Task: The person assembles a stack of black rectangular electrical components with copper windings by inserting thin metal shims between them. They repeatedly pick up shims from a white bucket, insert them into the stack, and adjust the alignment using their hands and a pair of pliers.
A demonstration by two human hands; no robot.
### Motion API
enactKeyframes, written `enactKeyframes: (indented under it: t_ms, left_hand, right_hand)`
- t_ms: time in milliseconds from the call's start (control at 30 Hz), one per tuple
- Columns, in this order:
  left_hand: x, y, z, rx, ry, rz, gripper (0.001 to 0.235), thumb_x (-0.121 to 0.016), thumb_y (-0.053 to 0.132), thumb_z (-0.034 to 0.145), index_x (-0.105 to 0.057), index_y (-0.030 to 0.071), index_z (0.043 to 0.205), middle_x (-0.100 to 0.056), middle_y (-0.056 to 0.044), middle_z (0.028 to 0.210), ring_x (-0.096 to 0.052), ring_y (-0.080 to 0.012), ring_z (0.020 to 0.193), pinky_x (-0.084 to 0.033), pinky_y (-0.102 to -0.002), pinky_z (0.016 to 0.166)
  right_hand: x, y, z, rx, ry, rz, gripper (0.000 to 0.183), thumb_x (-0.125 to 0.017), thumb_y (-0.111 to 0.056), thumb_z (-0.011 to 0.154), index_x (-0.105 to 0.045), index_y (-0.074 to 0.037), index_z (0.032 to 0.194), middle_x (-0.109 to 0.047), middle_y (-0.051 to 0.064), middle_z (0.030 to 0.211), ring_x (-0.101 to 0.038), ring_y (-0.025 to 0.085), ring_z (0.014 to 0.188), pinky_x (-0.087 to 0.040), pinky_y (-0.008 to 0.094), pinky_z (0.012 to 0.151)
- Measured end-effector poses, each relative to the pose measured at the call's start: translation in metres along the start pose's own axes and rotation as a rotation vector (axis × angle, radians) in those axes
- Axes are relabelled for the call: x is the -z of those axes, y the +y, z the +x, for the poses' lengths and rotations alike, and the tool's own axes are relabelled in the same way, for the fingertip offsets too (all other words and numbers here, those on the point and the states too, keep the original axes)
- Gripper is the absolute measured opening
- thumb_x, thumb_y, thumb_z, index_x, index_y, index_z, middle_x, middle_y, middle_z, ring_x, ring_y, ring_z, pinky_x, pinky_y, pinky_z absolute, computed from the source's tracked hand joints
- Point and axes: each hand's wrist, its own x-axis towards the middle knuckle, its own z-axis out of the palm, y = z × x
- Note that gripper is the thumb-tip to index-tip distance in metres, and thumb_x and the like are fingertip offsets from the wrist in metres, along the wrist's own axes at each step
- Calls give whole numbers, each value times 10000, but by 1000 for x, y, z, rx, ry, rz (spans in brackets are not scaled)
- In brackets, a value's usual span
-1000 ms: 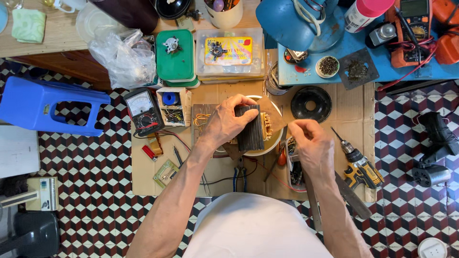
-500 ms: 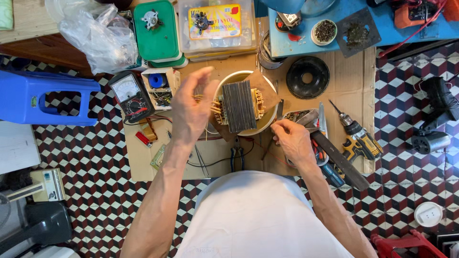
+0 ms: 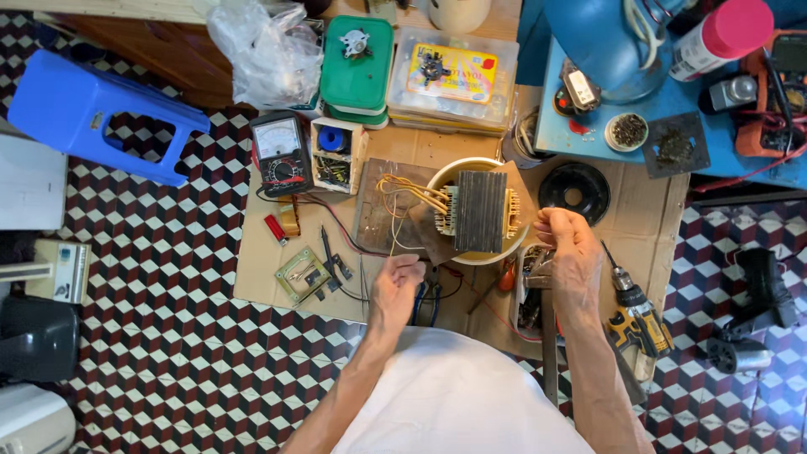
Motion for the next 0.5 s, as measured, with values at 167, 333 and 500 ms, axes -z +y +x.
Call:
enactKeyframes:
  t_ms: [167,333,500]
  left_hand:
    - [-24,-17,22,157,93,-98,720,-645,447,933,-472,-46,1429,-621,-205,1348,-597,-254,1247,-454,-342,1065]
    - [-41,20,51,391,118,-140,1029,-562,708,892,-267,-1,1578,-345,-195,1618,-313,-275,1484,-236,-384,1202]
    - [-58,56,59,464,184,-407,1082,-519,758,804,-177,101,1592,-434,-129,1591,-346,-235,1471,-237,-384,1168]
  right_hand:
    - [-11,4,41,71,-61,-24,430,-541,-381,1057,-657,-12,1245,-687,93,1150,-632,168,1077,-476,295,987]
    - [-24,20,89,-24,-216,-1,534,-497,-473,1045,-638,-4,1259,-682,71,1223,-618,166,1149,-439,335,1022]
    - [-39,10,96,-207,-296,-18,589,-463,-557,1020,-678,-62,1257,-706,75,1194,-622,180,1098,-438,339,1005]
